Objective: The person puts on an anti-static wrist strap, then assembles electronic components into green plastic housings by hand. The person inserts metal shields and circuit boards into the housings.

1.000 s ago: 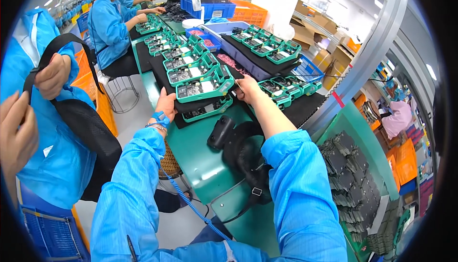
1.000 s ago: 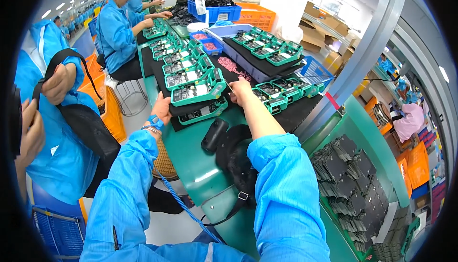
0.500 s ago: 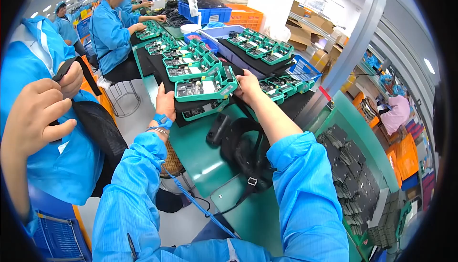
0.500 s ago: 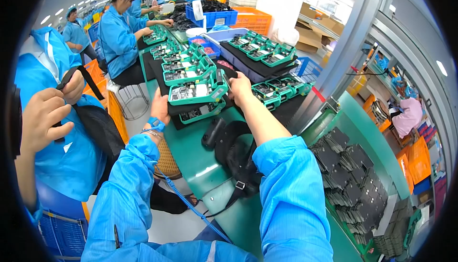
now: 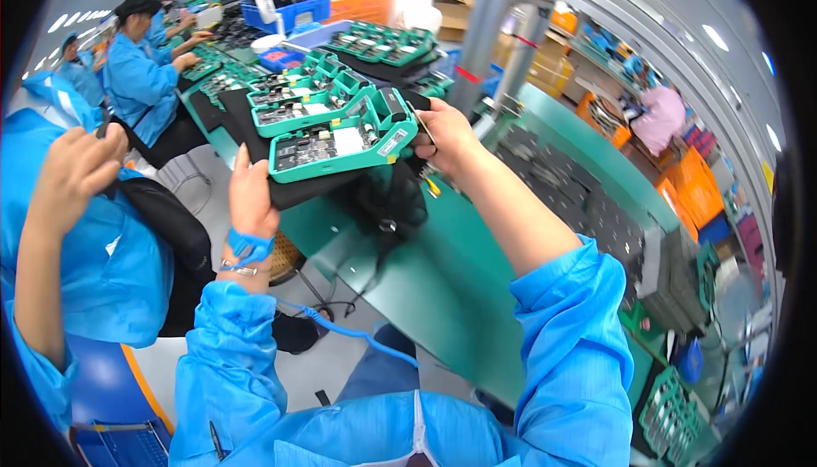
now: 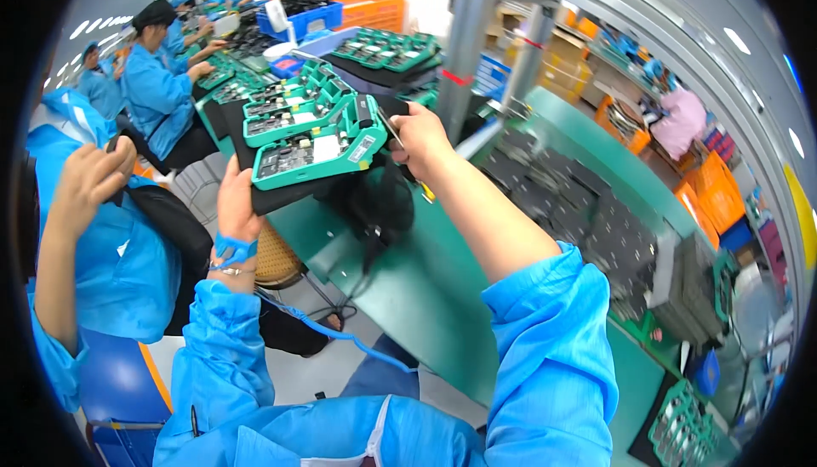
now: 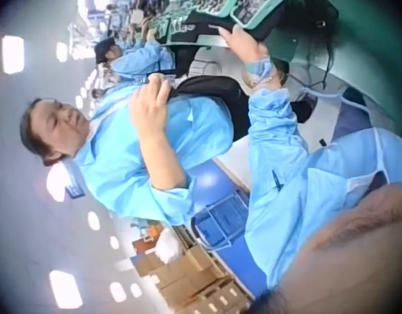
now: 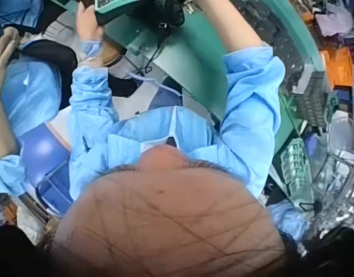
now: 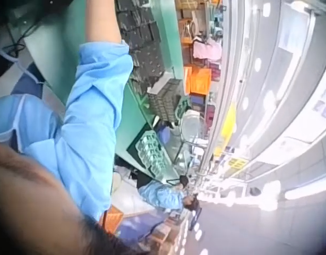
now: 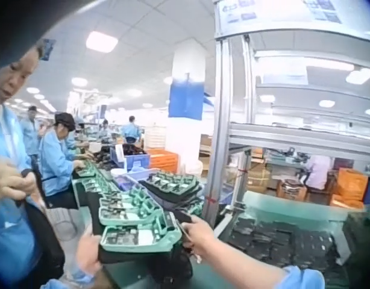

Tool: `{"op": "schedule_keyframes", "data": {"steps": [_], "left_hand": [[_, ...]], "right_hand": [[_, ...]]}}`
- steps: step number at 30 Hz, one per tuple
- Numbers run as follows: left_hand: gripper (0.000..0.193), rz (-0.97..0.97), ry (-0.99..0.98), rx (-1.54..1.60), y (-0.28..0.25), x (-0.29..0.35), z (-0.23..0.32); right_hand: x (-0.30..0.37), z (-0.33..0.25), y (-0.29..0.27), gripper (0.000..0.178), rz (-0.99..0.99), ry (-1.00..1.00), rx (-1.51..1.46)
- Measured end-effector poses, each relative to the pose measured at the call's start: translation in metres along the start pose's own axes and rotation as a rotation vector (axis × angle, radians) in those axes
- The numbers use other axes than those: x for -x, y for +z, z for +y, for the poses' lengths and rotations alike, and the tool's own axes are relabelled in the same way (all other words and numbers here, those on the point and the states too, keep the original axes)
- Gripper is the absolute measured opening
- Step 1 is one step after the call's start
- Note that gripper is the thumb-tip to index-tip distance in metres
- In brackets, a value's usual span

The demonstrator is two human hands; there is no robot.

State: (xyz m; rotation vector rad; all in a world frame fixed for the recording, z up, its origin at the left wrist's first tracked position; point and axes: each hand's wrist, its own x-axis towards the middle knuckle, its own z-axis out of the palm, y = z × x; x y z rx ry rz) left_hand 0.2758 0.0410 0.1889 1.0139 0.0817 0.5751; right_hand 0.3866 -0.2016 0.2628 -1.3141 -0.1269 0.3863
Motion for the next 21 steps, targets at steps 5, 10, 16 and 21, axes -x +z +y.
{"op": "schedule_keyframes", "data": {"steps": [5, 10, 16, 21], "left_hand": [[0.051, -0.070, -0.065, 0.026, 0.069, 0.105, 0.032], [0.056, -0.092, -0.103, 0.081, 0.109, 0.190, 0.024], [0.061, -0.194, -0.201, 0.133, 0.139, 0.280, 0.010], [0.064, -0.205, -0.273, 0.109, 0.150, 0.349, -0.016]], "right_hand": [[0.108, -0.004, -0.046, 0.018, 0.065, -0.066, 0.062], [0.214, -0.008, -0.089, 0.009, 0.161, -0.072, 0.050], [0.319, 0.003, -0.143, 0.025, 0.295, -0.038, 0.132], [0.384, 0.035, -0.184, 0.026, 0.346, 0.010, 0.051]]}}
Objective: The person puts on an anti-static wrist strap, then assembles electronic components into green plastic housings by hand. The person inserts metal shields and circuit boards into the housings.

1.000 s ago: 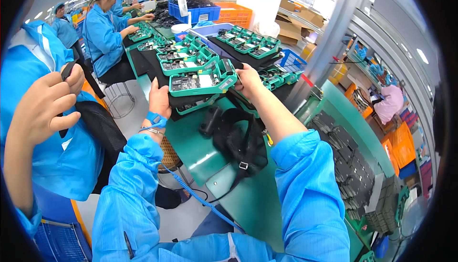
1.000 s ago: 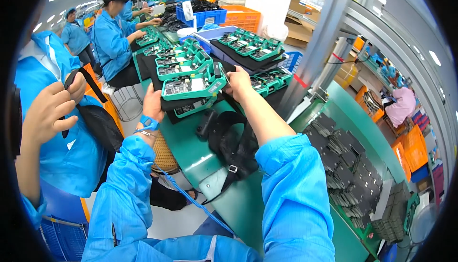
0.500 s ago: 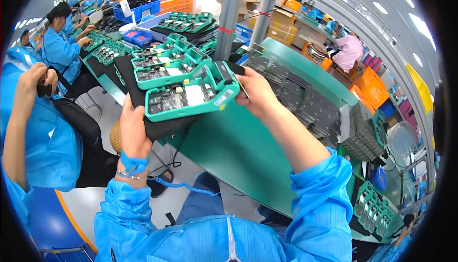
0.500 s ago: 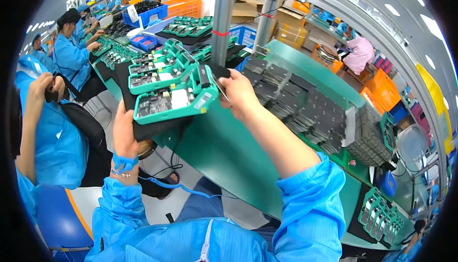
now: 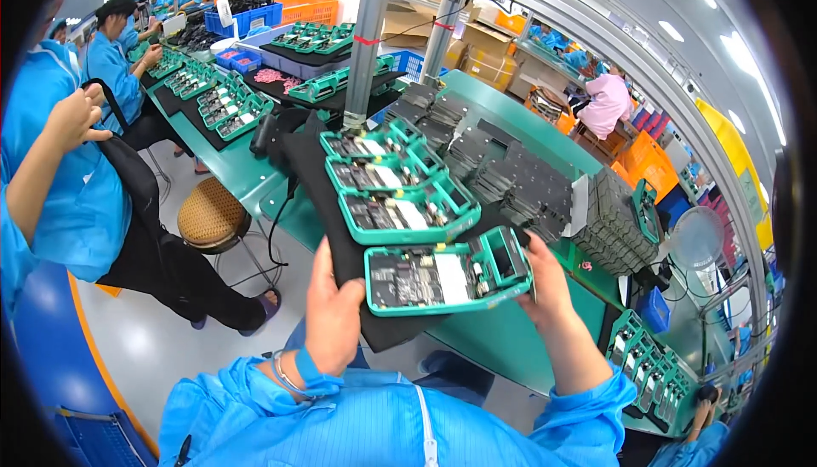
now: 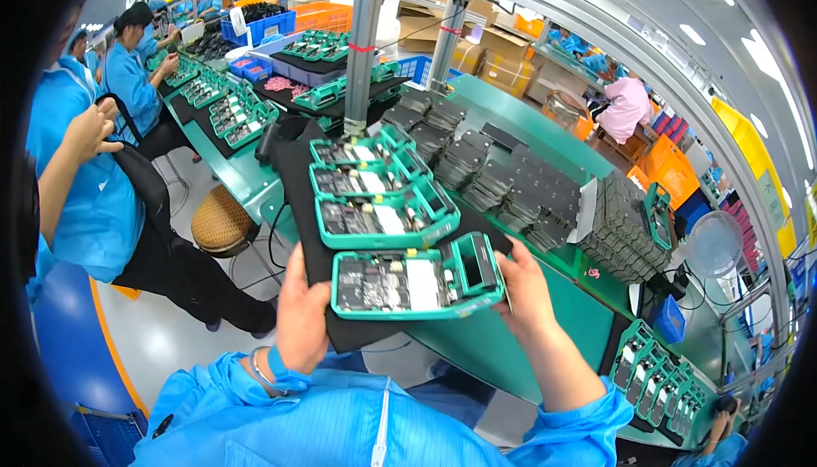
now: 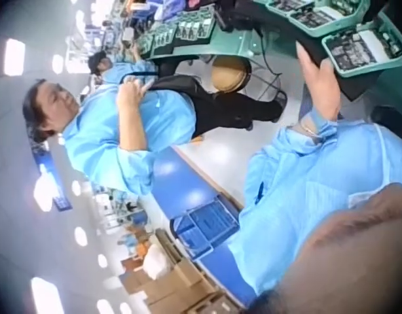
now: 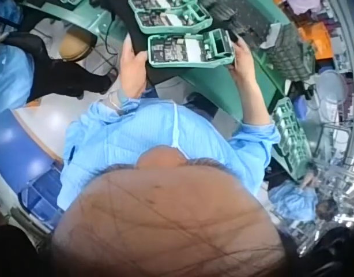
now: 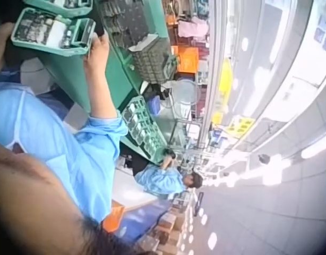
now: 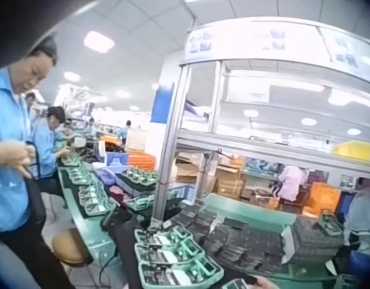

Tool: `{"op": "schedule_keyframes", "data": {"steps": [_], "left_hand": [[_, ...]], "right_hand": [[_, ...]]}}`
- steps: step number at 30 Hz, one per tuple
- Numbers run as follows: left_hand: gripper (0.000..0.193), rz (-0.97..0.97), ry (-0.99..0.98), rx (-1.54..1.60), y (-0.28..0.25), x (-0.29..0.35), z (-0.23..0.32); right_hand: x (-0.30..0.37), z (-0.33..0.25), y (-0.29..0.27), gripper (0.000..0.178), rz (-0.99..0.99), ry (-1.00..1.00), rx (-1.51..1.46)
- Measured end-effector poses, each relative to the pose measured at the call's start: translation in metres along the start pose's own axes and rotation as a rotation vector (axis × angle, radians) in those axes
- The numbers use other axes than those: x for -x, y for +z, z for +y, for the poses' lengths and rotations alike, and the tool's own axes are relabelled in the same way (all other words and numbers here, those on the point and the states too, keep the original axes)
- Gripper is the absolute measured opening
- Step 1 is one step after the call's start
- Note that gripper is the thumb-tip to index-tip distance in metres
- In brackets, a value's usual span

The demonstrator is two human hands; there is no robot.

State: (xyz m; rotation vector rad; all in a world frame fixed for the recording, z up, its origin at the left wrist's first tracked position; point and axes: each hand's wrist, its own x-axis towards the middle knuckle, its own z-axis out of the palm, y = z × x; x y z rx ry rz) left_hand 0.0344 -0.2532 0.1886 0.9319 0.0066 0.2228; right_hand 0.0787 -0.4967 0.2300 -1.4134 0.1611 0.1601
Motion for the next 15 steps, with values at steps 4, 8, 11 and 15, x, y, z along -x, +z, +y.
{"op": "schedule_keyframes", "data": {"steps": [4, 8, 11, 15], "left_hand": [[0.065, -0.047, -0.102, -0.006, -0.004, 0.022, -0.044], [0.059, -0.079, -0.315, -0.132, -0.008, 0.037, -0.079], [0.040, -0.179, -0.632, -0.149, -0.002, 0.040, -0.088], [0.035, -0.410, -0.889, -0.093, -0.008, 0.031, -0.122]], "right_hand": [[0.010, 0.039, -0.040, 0.024, 0.043, 0.063, -0.092], [-0.007, 0.071, -0.072, 0.022, 0.126, 0.121, -0.134], [-0.033, 0.075, -0.097, 0.010, 0.267, 0.081, -0.224], [-0.077, 0.113, -0.170, 0.018, 0.239, 0.065, -0.367]]}}
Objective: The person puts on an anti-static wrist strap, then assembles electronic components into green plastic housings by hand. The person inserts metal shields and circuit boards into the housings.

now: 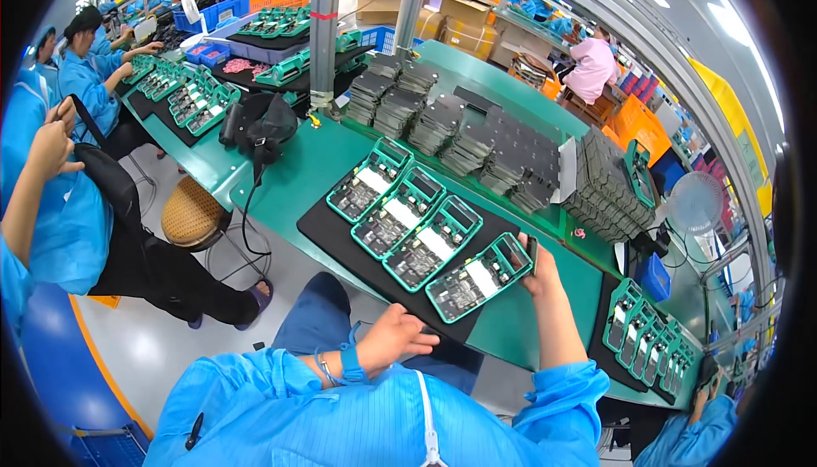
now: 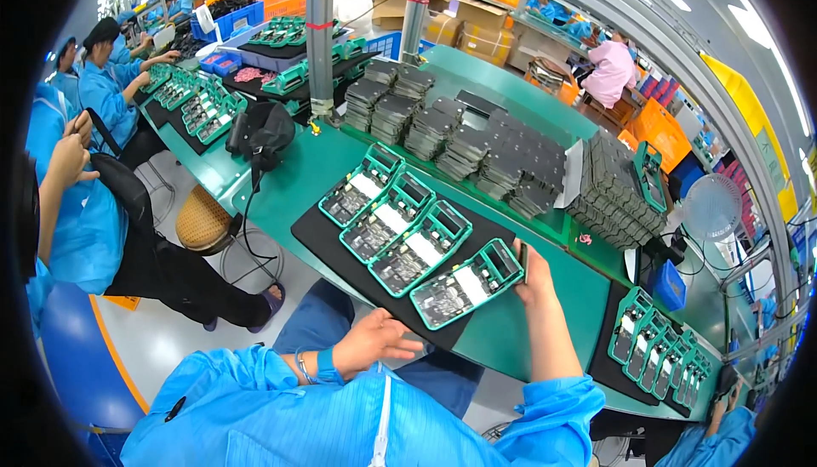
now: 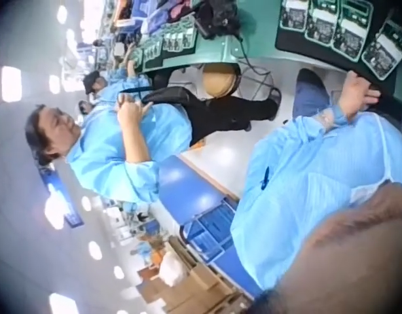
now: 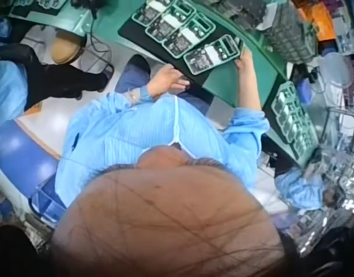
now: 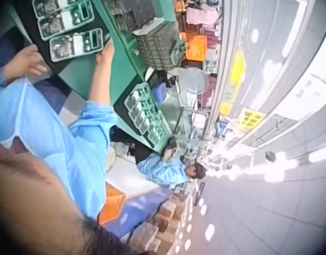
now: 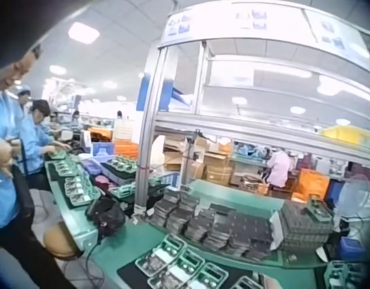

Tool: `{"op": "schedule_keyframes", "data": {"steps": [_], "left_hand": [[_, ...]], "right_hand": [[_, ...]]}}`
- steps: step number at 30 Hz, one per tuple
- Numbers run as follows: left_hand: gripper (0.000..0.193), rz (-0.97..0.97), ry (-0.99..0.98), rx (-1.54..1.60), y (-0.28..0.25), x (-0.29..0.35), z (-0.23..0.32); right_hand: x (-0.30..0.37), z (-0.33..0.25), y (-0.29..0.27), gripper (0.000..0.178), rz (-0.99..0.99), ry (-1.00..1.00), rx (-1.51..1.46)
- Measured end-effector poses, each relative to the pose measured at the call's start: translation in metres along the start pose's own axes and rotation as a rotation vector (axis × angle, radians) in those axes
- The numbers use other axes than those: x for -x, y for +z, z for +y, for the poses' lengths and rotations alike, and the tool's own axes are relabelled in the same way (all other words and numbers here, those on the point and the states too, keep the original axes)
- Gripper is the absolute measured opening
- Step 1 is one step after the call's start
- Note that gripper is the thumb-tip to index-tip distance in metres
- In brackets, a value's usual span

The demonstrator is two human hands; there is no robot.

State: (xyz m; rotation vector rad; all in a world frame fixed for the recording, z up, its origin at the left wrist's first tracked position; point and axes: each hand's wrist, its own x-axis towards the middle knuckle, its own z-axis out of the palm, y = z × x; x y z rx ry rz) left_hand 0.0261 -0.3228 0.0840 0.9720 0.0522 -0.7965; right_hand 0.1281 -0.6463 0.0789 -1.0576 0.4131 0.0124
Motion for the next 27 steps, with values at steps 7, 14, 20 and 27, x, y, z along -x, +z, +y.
{"op": "schedule_keyframes", "data": {"steps": [7, 14, 20, 27], "left_hand": [[0.026, -0.241, -0.161, -0.666, -0.034, -0.001, 0.055], [0.036, 0.752, 1.030, -1.280, -0.095, -0.044, 0.127], [0.069, 0.529, 0.754, -1.210, -0.132, -0.086, 0.135], [0.086, 0.461, 0.711, -1.319, -0.121, -0.066, 0.117]], "right_hand": [[0.011, 0.011, -0.063, 0.036, 0.279, -0.114, -0.143], [0.090, 0.017, -0.031, 0.019, 0.033, 0.219, -0.101], [0.113, 0.026, 0.059, 0.014, 0.199, -0.012, 0.296], [0.080, 0.022, 0.062, 0.034, 0.087, -0.017, 0.266]]}}
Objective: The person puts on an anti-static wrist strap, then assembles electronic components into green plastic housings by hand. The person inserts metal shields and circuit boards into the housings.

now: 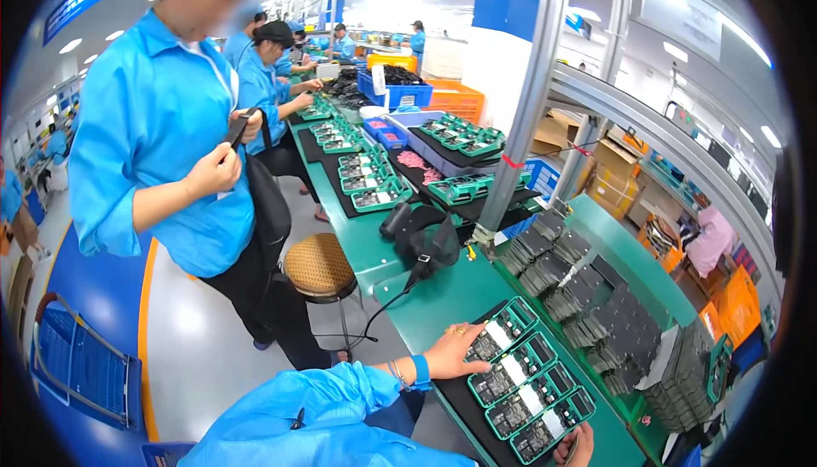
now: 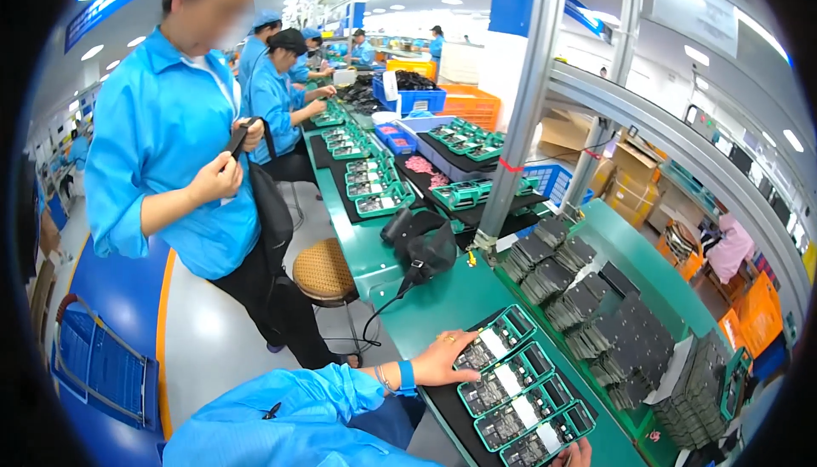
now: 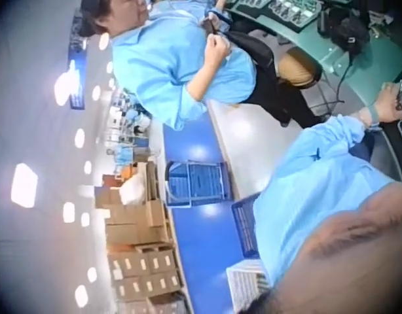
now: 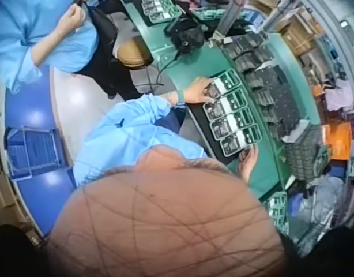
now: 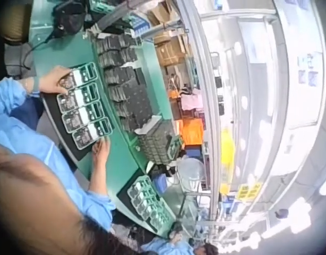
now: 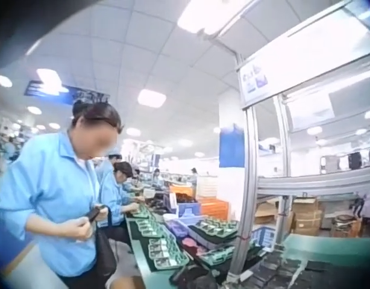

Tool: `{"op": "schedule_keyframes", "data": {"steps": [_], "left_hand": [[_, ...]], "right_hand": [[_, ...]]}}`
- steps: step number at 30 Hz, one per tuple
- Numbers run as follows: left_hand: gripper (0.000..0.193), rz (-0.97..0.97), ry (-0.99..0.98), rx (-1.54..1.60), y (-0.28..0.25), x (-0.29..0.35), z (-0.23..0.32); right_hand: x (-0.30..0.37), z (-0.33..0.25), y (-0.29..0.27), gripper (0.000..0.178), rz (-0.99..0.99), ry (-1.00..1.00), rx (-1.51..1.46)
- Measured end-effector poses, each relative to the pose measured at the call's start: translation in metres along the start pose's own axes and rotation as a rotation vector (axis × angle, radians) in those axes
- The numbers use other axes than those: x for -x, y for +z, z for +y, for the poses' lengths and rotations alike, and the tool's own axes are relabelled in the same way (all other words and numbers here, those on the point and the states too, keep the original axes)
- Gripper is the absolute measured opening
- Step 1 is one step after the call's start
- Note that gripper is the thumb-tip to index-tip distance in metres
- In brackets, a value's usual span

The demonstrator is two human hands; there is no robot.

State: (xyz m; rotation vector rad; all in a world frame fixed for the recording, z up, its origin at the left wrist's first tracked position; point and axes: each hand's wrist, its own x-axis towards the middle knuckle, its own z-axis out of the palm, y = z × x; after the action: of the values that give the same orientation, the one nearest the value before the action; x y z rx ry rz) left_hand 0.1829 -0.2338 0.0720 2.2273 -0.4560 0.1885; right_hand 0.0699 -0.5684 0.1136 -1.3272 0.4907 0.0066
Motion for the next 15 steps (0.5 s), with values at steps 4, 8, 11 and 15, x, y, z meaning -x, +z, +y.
{"op": "schedule_keyframes", "data": {"steps": [4, 8, 11, 15], "left_hand": [[0.114, -0.090, 0.070, -0.074, 0.000, 0.030, 0.008], [0.123, -0.063, 0.103, -0.179, 0.003, 0.042, 0.017], [0.120, -0.021, 0.103, -0.227, 0.008, 0.034, 0.022], [0.113, 0.019, 0.063, -0.266, -0.006, 0.027, 0.035]], "right_hand": [[-0.002, 0.003, -0.014, 0.025, -0.084, -0.042, -0.071], [0.013, 0.006, -0.015, 0.028, -0.040, 0.052, 0.108], [0.019, 0.015, -0.012, 0.019, -0.038, -0.012, 0.100], [0.011, 0.012, -0.001, 0.028, -0.011, 0.002, 0.032]]}}
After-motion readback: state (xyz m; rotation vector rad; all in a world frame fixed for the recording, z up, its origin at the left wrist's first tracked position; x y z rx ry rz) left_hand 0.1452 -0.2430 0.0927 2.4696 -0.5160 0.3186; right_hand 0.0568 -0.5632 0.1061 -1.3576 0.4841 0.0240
